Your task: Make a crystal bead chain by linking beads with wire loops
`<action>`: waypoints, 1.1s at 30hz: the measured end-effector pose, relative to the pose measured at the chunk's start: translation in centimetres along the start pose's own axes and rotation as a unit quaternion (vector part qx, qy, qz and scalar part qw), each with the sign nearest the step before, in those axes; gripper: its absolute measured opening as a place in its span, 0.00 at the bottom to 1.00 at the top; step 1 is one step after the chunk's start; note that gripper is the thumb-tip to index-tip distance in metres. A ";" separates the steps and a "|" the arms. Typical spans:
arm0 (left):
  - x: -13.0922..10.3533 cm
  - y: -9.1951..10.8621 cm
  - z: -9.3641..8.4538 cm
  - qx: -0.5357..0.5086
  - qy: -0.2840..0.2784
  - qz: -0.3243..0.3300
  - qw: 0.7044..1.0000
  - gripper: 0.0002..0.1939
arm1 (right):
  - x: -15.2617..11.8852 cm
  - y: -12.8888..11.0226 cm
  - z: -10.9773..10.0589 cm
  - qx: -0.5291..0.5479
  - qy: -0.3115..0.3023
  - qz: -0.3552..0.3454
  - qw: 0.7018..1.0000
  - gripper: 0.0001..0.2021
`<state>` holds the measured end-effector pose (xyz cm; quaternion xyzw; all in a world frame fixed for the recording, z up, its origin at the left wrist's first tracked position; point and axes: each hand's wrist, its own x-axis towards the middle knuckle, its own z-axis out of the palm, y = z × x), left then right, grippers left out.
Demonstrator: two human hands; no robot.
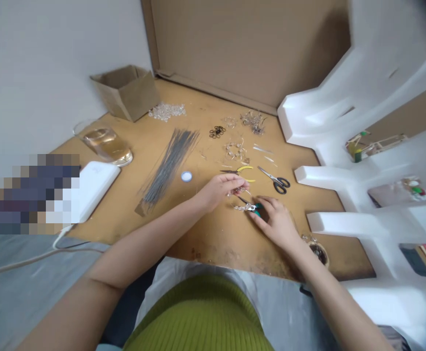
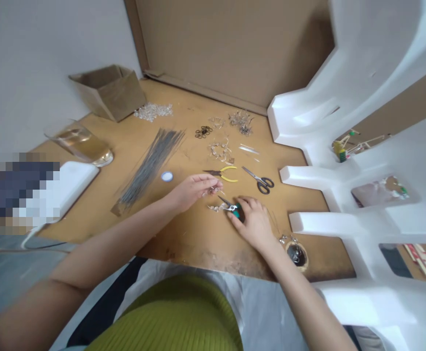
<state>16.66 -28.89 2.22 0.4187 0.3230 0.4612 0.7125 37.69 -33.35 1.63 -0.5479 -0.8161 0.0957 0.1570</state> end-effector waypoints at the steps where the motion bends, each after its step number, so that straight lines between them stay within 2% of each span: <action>1: 0.0 0.0 -0.1 0.009 0.002 0.004 1.000 0.13 | 0.4 -0.2 -0.1 0.085 0.014 0.023 0.996 0.20; 3: 0.0 -0.1 -0.2 0.029 0.001 0.009 1.000 0.13 | 1.5 -0.8 0.0 0.276 0.015 0.085 0.957 0.18; 5: 0.2 -0.3 -0.5 0.050 0.003 0.015 0.999 0.14 | 2.9 -1.4 0.5 0.449 -0.038 0.139 0.882 0.17; 7: 0.6 -0.5 -0.9 0.057 0.007 0.017 0.998 0.15 | 4.3 -1.9 1.2 0.540 -0.074 0.165 0.822 0.15; 9: 1.1 -0.8 -1.5 0.043 0.012 0.010 0.999 0.16 | 5.4 -2.0 1.9 0.566 -0.070 0.172 0.803 0.14; 14: 2.0 -1.1 -2.6 0.004 0.020 -0.022 1.000 0.20 | 6.2 -1.1 2.7 0.595 -0.044 0.181 0.781 0.16; 18: 2.1 -1.4 -2.7 0.035 0.022 -0.026 0.999 0.19 | 5.8 -0.9 2.4 0.601 -0.041 0.186 0.776 0.15; 23: 1.9 -1.7 -2.2 0.103 0.037 -0.015 0.994 0.17 | 5.7 -1.1 2.4 0.586 -0.048 0.185 0.788 0.16; 27: 1.7 -1.8 -1.7 0.150 0.012 -0.012 0.988 0.16 | 5.7 -1.5 2.6 0.569 -0.061 0.174 0.802 0.16; 33: 2.0 -2.7 -2.2 0.202 0.016 0.007 0.979 0.16 | 5.8 -1.9 2.2 0.547 -0.052 0.195 0.813 0.10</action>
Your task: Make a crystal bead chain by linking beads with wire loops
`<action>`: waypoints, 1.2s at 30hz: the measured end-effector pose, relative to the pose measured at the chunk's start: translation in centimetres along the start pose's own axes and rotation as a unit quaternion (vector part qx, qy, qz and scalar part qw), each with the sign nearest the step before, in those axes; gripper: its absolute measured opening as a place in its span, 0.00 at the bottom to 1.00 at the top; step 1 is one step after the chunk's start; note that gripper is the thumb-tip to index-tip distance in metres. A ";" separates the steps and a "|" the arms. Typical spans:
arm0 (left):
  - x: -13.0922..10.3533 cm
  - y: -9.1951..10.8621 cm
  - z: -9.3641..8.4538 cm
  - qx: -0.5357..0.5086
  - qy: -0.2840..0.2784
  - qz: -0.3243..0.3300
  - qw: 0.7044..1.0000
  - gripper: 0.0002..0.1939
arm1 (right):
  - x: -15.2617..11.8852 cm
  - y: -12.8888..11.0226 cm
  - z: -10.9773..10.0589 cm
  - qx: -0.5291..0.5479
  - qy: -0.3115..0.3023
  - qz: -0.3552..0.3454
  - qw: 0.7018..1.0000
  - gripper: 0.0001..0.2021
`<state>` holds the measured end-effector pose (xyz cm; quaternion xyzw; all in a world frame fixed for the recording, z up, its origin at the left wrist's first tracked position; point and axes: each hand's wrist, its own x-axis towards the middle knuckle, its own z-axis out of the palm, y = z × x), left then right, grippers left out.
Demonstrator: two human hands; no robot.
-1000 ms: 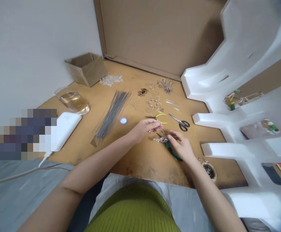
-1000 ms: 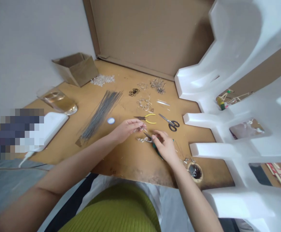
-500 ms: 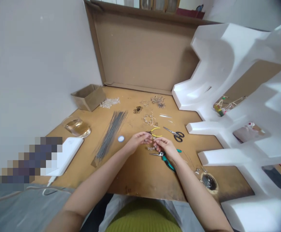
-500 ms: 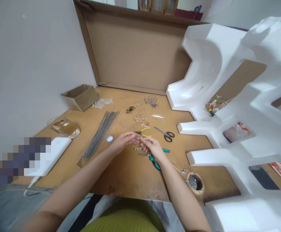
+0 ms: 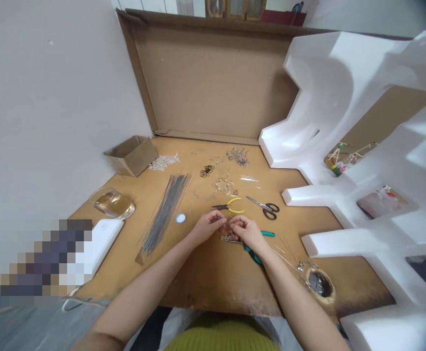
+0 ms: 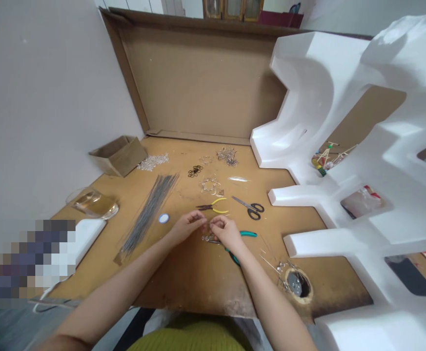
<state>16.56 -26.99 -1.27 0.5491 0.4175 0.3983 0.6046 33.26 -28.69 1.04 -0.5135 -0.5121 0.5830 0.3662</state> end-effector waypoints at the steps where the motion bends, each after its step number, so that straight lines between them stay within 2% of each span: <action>1: 0.1 -0.2 -0.1 0.011 0.004 0.004 1.000 0.16 | 0.0 -0.1 -0.1 -0.001 0.004 0.002 1.000 0.10; 5: 0.2 -0.3 -0.4 0.027 0.026 0.011 0.999 0.16 | -0.1 -0.3 -0.7 0.005 0.010 0.001 1.000 0.10; 9: 0.1 0.0 -0.5 -0.012 0.066 -0.021 0.998 0.17 | 0.0 -0.9 -2.8 0.008 0.051 -0.021 0.998 0.11; 13: 0.0 0.5 -0.6 -0.009 0.076 -0.062 0.995 0.17 | -0.7 -2.2 -6.0 0.002 0.156 -0.062 0.986 0.13; 17: 0.1 0.6 -1.0 -0.005 0.079 -0.060 0.995 0.17 | -2.1 -3.4 -9.0 -0.024 0.300 -0.128 0.945 0.15; 20: 0.2 0.6 -1.3 0.043 0.073 -0.046 0.995 0.17 | -2.7 -3.6 -10.5 -0.159 0.364 -0.140 0.907 0.18; 22: 0.3 0.6 -1.4 0.086 0.066 -0.057 0.992 0.17 | -2.4 -3.5 -10.8 -0.308 0.337 -0.103 0.884 0.20; 24: 0.3 0.6 -1.4 0.120 0.060 -0.072 0.988 0.17 | -1.4 -3.7 -10.7 -0.399 0.286 -0.077 0.868 0.17; 27: 0.3 0.4 -1.4 0.163 0.052 -0.068 0.983 0.18 | 1.2 -4.6 -10.1 -0.473 0.232 -0.058 0.848 0.12; 31: 0.3 -0.3 -1.6 0.212 0.031 -0.059 0.975 0.16 | 5.8 -6.3 -9.8 -0.588 0.179 -0.001 0.789 0.11; 36: 0.0 -0.2 -2.1 0.313 0.044 -0.017 0.949 0.14 | 9.9 -6.9 -9.5 -0.680 0.097 0.038 0.726 0.18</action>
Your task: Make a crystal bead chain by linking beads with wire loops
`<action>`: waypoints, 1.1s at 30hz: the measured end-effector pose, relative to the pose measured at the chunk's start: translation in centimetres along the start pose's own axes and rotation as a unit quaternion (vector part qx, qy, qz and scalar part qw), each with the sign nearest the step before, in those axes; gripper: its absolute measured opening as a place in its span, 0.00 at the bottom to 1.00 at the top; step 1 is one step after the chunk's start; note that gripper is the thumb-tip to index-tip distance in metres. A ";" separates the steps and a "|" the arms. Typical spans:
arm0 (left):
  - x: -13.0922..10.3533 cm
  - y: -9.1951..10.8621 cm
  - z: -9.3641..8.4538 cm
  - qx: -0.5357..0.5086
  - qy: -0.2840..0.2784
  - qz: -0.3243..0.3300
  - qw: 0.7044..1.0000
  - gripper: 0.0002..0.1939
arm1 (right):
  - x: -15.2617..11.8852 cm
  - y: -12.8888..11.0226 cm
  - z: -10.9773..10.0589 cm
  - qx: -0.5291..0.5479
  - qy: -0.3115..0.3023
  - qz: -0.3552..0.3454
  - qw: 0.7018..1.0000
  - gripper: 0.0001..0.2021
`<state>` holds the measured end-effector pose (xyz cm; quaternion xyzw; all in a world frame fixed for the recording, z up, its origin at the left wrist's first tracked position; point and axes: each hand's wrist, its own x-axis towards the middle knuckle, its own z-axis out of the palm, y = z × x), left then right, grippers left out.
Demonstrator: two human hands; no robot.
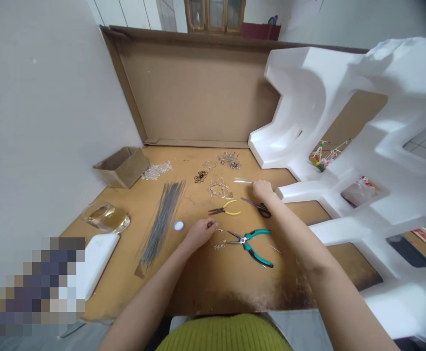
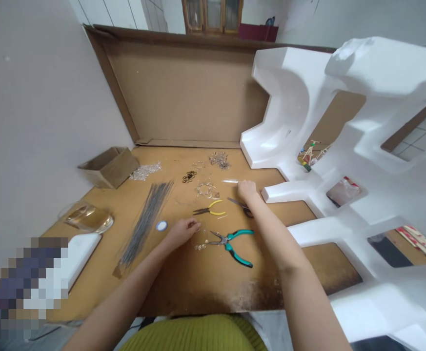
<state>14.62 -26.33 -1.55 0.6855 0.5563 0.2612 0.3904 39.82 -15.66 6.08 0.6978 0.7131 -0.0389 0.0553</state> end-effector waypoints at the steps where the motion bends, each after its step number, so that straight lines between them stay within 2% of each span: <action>1: -0.1 0.0 -0.1 0.018 0.011 0.005 1.000 0.14 | 0.5 -0.2 0.1 -0.015 -0.010 -0.005 1.000 0.18; 7: 0.0 0.0 -0.6 0.092 0.043 0.018 0.995 0.12 | 1.9 -0.7 0.3 -0.043 -0.067 -0.027 0.996 0.18; 11: -0.1 0.3 -1.1 0.121 0.069 0.036 0.990 0.11 | 1.7 0.0 -0.9 -0.007 -0.121 -0.043 0.992 0.17; 14: 0.0 1.7 -1.8 0.132 0.093 0.055 0.985 0.11 | 0.7 0.2 -2.2 0.049 -0.171 -0.076 0.981 0.17; 15: 0.2 2.6 -1.9 0.136 0.100 0.070 0.983 0.12 | 0.2 0.1 -2.6 0.073 -0.188 -0.095 0.975 0.16; 17: 0.8 4.6 -2.0 0.165 0.122 0.162 0.965 0.13 | -0.8 -0.5 -3.2 0.123 -0.214 -0.136 0.959 0.12; 19: 1.6 6.6 -1.7 0.208 0.118 0.243 0.940 0.14 | -1.8 -1.4 -3.8 0.170 -0.229 -0.172 0.943 0.07; 21: 2.6 8.3 -1.4 0.268 0.096 0.281 0.917 0.13 | -2.7 -2.2 -4.4 0.204 -0.237 -0.197 0.929 0.06; 24: 3.7 9.4 -1.1 0.320 0.049 0.282 0.903 0.12 | -3.5 -2.9 -5.0 0.228 -0.242 -0.216 0.918 0.06; 28: 4.0 9.5 -1.1 0.292 0.010 0.254 0.922 0.11 | -4.1 -3.5 -5.0 0.217 -0.221 -0.214 0.926 0.06; 33: 4.1 10.1 -1.2 0.249 0.007 0.199 0.948 0.09 | -4.7 -4.8 -4.3 0.198 -0.143 -0.196 0.950 0.06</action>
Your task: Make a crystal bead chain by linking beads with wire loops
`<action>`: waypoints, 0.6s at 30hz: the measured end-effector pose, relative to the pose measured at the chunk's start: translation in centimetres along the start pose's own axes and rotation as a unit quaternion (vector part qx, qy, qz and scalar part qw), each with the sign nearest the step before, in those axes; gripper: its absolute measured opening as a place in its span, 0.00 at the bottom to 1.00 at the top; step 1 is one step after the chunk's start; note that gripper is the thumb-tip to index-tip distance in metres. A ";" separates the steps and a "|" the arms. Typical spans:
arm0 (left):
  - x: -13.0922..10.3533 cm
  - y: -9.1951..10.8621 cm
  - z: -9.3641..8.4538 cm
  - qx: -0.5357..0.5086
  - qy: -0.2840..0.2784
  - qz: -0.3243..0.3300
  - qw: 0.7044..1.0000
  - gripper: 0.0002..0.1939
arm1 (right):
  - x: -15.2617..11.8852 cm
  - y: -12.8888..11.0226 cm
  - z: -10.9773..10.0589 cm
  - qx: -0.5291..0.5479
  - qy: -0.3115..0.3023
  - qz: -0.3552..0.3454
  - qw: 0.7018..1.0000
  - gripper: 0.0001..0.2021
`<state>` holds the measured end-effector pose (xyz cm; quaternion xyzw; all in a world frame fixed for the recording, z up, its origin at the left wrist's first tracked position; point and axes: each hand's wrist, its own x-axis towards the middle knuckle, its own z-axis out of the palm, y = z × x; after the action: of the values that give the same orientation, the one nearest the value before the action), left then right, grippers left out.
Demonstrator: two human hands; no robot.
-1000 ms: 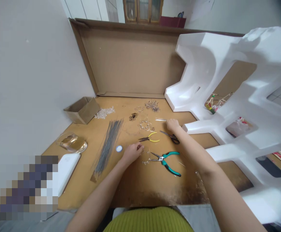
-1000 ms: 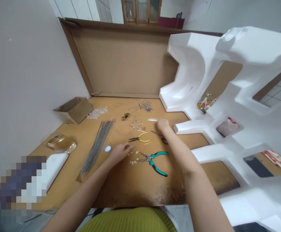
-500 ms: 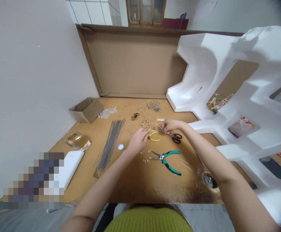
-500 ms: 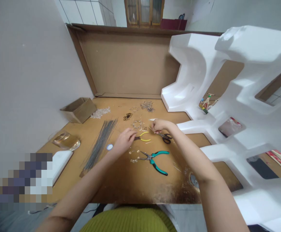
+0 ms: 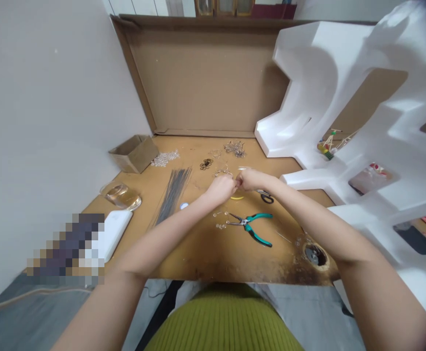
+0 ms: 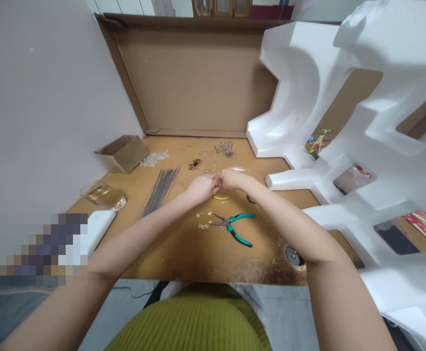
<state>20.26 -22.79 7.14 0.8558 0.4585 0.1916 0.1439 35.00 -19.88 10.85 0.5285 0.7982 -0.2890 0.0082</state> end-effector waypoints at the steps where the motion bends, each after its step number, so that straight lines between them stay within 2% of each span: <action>1: 0.1 0.0 -0.1 -0.016 -0.001 -0.011 1.000 0.08 | 0.0 -0.2 0.2 0.001 0.014 0.000 1.000 0.06; 4: 0.3 -0.3 -0.6 -0.080 -0.004 -0.038 0.996 0.05 | -0.3 -0.2 0.4 0.031 0.030 -0.006 0.999 0.04; 7: 0.2 -0.9 -0.9 -0.170 -0.018 -0.070 0.983 0.04 | -0.7 0.4 0.4 0.105 0.018 -0.022 0.994 0.02; 12: -0.6 -1.5 -1.0 -0.309 -0.045 -0.102 0.944 0.02 | -1.1 1.5 1.0 0.262 0.000 -0.064 0.963 0.07; 14: -1.1 -1.5 -1.0 -0.380 -0.041 -0.116 0.917 0.02 | -1.3 1.7 1.3 0.310 0.003 -0.077 0.948 0.11; 18: -2.3 -1.3 -1.0 -0.545 -0.022 -0.150 0.825 0.08 | -2.2 1.7 2.2 0.379 0.022 -0.090 0.921 0.14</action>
<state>17.71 -23.97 7.01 0.5628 0.3987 0.3673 0.6241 36.72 -22.26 8.95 0.4241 0.6730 -0.5580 -0.2364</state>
